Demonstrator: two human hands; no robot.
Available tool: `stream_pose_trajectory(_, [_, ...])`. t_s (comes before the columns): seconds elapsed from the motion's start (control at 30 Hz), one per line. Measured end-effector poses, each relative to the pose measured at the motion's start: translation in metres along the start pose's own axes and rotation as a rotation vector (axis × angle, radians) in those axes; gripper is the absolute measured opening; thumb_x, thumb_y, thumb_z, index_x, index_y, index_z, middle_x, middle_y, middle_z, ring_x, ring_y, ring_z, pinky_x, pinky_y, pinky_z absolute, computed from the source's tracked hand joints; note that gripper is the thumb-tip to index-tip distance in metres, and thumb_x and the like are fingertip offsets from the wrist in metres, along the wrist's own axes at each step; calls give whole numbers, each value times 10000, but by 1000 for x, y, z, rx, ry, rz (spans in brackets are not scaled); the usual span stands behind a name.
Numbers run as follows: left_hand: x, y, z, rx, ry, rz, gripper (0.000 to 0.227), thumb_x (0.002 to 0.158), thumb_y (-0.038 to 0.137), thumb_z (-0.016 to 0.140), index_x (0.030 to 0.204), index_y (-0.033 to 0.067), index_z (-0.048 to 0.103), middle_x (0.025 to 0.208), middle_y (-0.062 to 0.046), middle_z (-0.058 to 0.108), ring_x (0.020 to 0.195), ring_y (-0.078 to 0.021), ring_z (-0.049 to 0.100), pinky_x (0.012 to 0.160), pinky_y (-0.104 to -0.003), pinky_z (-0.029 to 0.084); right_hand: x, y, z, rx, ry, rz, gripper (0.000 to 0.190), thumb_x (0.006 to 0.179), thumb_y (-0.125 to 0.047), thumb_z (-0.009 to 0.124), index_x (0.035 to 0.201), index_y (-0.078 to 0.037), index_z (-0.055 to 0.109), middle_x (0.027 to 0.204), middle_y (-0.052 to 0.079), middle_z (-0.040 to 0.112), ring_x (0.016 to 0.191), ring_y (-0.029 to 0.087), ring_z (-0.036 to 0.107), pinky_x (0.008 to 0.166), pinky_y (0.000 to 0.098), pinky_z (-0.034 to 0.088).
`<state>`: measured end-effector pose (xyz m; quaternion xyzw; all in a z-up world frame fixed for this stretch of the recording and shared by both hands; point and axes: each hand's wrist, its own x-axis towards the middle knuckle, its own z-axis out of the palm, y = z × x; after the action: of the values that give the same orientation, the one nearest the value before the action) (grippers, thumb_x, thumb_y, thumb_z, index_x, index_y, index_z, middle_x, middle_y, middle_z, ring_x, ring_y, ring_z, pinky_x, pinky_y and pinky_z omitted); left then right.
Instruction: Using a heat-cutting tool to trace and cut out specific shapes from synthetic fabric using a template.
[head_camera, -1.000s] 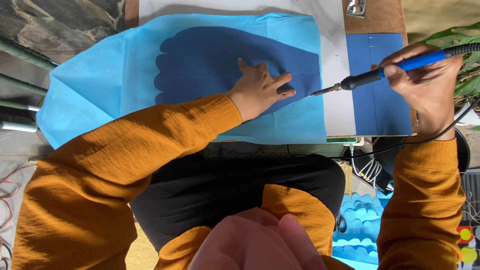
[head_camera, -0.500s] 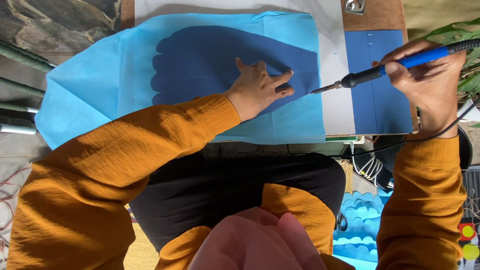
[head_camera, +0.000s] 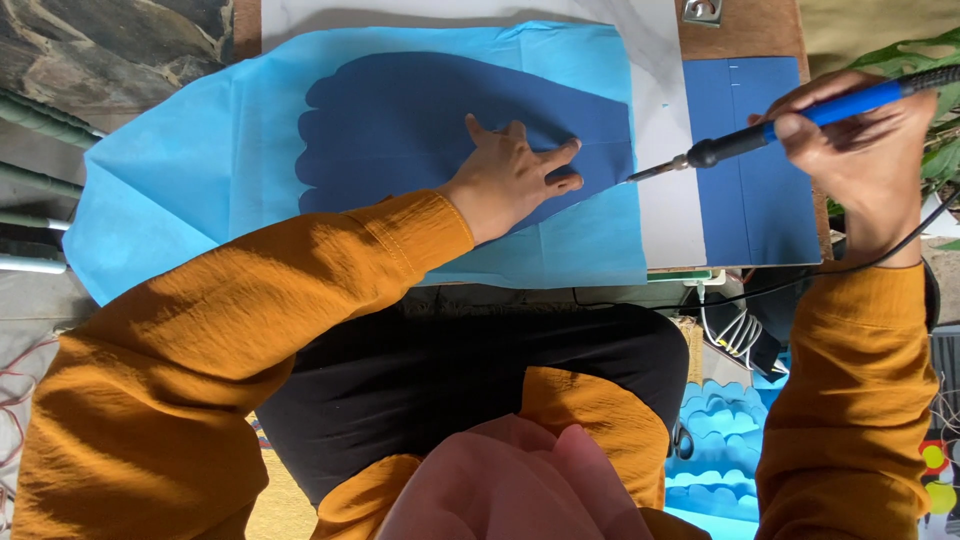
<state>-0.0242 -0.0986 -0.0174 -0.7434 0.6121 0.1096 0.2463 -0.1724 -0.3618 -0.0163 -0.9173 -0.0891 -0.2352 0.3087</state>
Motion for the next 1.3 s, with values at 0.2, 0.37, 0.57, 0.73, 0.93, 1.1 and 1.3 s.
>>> stream_pose_trajectory(0.2, [-2, 0, -2, 8, -27, 3, 1010, 637, 130, 752, 1382, 355, 108, 1444, 27, 4, 976, -360, 415, 796, -661, 421, -9, 13, -7, 99, 5, 31, 186, 1060, 28, 569, 976, 171, 484, 980, 327, 569, 980, 443, 622, 822, 463, 523])
stream_pose_trajectory(0.37, [1, 1, -1, -3, -23, -4, 1034, 596, 133, 783, 1362, 351, 123, 1436, 29, 10, 963, -354, 420, 795, -665, 420, -8, 16, -7, 122, 10, 25, 193, 1059, 31, 570, 980, 193, 501, 970, 321, 561, 970, 430, 618, 846, 470, 536])
stream_pose_trajectory(0.57, [2, -1, 4, -13, 17, 2, 990, 614, 132, 758, 1357, 355, 143, 1426, 26, 41, 975, -360, 416, 783, -671, 419, -13, 23, -8, 117, -7, 44, 213, 1069, -13, 551, 1007, 180, 484, 963, 309, 545, 1002, 444, 615, 866, 480, 538])
stream_pose_trajectory(0.73, [1, -1, 2, -15, 28, 5, 962, 614, 130, 752, 1344, 346, 165, 1421, 21, 60, 949, -352, 426, 781, -679, 417, -9, 16, -8, 163, -21, 9, 198, 1040, 10, 535, 1022, 191, 457, 975, 327, 524, 980, 446, 594, 917, 531, 548])
stream_pose_trajectory(0.93, [0, 0, -2, -10, -27, 3, 1024, 601, 147, 781, 1362, 359, 128, 1435, 33, 15, 965, -347, 416, 801, -671, 413, -10, 17, -8, 173, -16, 17, 159, 1037, 44, 555, 998, 165, 460, 969, 318, 544, 978, 445, 609, 879, 513, 547])
stream_pose_trajectory(1.1, [-1, 1, -3, 8, -36, -4, 1006, 640, 148, 753, 1381, 365, 107, 1445, 26, 11, 964, -349, 423, 810, -662, 416, -7, 13, -4, 168, -6, 10, 171, 1014, -8, 569, 993, 150, 508, 979, 300, 576, 956, 405, 629, 803, 429, 542])
stream_pose_trajectory(1.3, [-3, 2, -5, -30, -41, -18, 986, 627, 141, 765, 1360, 346, 138, 1437, 34, 16, 984, -365, 410, 817, -670, 401, 1, -4, -3, 42, -27, -19, 211, 1018, -22, 590, 949, 176, 572, 966, 299, 607, 924, 375, 630, 738, 382, 489])
